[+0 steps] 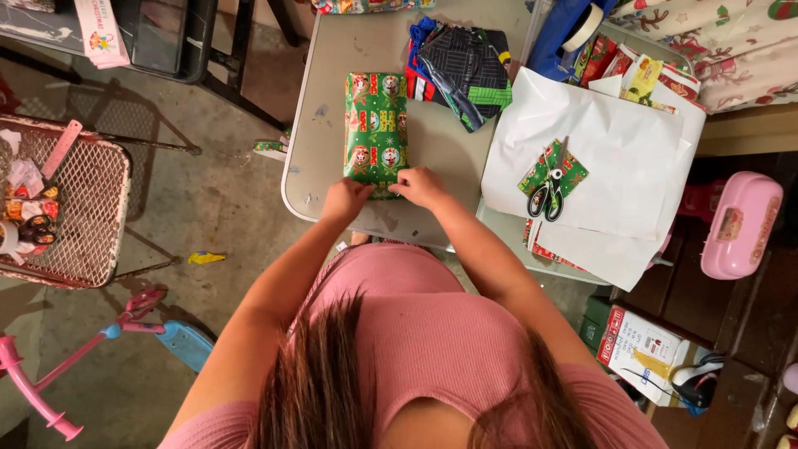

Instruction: The person wraps a small rectangular item in green Christmas-themed wrapping paper. They use scissors to cut the paper, fold the edges, and secure the package with tape. The wrapped gift is placed on a nearby table.

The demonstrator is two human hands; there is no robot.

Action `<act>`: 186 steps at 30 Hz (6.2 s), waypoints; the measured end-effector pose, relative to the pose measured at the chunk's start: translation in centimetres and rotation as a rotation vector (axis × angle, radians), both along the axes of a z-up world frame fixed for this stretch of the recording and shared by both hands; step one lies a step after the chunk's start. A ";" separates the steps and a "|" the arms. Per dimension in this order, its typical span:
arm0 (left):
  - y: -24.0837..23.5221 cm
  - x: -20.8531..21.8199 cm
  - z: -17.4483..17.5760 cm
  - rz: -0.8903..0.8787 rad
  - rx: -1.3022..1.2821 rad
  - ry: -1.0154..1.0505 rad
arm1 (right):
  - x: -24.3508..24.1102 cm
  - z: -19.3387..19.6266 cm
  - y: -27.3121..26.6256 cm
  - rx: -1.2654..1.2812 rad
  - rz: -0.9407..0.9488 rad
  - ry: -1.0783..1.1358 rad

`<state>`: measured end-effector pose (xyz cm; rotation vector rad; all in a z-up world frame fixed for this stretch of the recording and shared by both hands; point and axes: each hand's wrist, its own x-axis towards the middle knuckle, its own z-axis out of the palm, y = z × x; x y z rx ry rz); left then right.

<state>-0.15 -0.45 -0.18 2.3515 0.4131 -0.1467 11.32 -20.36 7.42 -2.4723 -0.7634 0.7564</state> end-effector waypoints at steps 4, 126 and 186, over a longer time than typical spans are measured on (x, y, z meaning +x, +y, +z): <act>-1.4 -0.6 -1.2 0.066 0.092 -0.179 | -0.2 -0.6 0.5 -0.027 0.017 -0.041; 0.1 -1.8 4.0 0.900 -0.985 0.116 | -8.4 2.2 -1.1 0.819 -0.896 0.248; 30.2 14.6 15.5 0.245 0.239 0.167 | 15.4 12.7 8.5 0.576 -0.039 -0.564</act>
